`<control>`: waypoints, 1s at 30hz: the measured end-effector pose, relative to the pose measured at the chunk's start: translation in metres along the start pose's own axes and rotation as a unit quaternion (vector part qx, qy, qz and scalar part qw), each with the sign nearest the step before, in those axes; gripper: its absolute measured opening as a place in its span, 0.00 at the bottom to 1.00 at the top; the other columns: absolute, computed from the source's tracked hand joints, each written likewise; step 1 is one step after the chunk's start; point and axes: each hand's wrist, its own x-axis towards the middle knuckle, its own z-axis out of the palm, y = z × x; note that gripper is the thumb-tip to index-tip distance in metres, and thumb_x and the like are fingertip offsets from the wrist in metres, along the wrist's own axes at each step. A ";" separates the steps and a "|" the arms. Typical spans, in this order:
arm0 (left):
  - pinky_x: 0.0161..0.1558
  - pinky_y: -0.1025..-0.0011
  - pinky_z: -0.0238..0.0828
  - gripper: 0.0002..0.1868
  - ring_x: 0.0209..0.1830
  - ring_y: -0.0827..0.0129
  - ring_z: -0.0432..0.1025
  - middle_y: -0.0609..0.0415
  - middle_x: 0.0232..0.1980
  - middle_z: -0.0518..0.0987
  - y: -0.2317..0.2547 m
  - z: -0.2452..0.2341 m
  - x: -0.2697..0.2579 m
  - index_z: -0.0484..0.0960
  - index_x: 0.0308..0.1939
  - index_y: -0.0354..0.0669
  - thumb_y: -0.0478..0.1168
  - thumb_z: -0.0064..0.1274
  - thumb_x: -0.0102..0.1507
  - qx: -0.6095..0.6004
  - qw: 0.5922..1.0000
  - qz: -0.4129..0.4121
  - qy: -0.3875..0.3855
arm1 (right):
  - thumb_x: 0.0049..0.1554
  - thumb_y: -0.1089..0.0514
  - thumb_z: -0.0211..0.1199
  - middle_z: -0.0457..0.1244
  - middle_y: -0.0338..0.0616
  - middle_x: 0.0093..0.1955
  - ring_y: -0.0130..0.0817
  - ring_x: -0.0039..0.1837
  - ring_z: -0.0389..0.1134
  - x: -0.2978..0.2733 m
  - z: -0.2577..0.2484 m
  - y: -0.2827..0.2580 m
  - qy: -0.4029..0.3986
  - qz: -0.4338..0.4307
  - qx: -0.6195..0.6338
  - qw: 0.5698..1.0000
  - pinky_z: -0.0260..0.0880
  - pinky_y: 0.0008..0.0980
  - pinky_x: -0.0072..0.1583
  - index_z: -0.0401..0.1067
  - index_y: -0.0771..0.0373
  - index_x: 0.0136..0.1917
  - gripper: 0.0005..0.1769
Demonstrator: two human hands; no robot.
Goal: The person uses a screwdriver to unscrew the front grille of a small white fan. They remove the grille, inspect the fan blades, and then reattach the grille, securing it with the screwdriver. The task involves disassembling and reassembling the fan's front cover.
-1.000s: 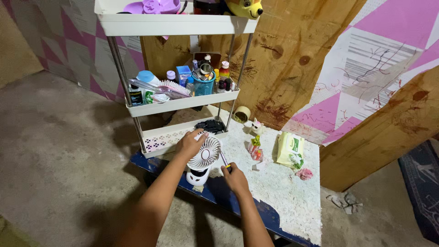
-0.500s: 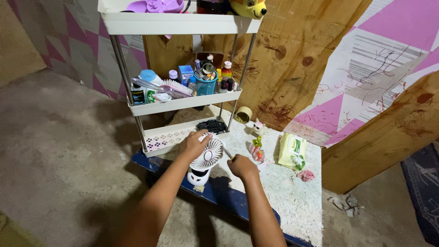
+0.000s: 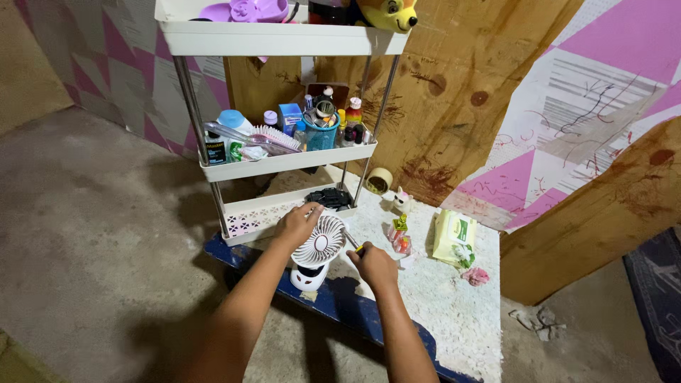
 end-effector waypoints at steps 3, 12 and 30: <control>0.61 0.54 0.69 0.28 0.62 0.49 0.73 0.46 0.61 0.78 -0.005 0.002 0.003 0.79 0.62 0.66 0.68 0.39 0.66 0.007 1.000 0.003 -0.003 | 0.54 0.33 0.64 0.71 0.54 0.41 0.53 0.48 0.73 0.002 0.013 0.006 0.015 -0.001 0.011 1.000 0.72 0.51 0.50 0.77 0.57 0.45 0.26; 0.61 0.60 0.70 0.35 0.60 0.55 0.77 0.43 0.60 0.82 -0.026 0.010 0.038 0.79 0.63 0.55 0.68 0.50 0.59 -0.071 0.991 0.019 -0.110 | 0.55 0.33 0.62 0.71 0.56 0.42 0.55 0.49 0.73 0.005 0.018 0.013 0.003 0.007 0.009 1.000 0.71 0.52 0.52 0.77 0.57 0.45 0.25; 0.51 0.66 0.77 0.39 0.47 0.62 0.82 0.45 0.51 0.87 -0.052 0.024 0.082 0.87 0.53 0.37 0.69 0.56 0.56 -0.167 0.954 -0.048 -0.242 | 0.55 0.34 0.62 0.70 0.56 0.39 0.57 0.46 0.72 0.014 0.033 0.021 0.031 -0.006 0.032 0.999 0.70 0.53 0.48 0.74 0.58 0.45 0.25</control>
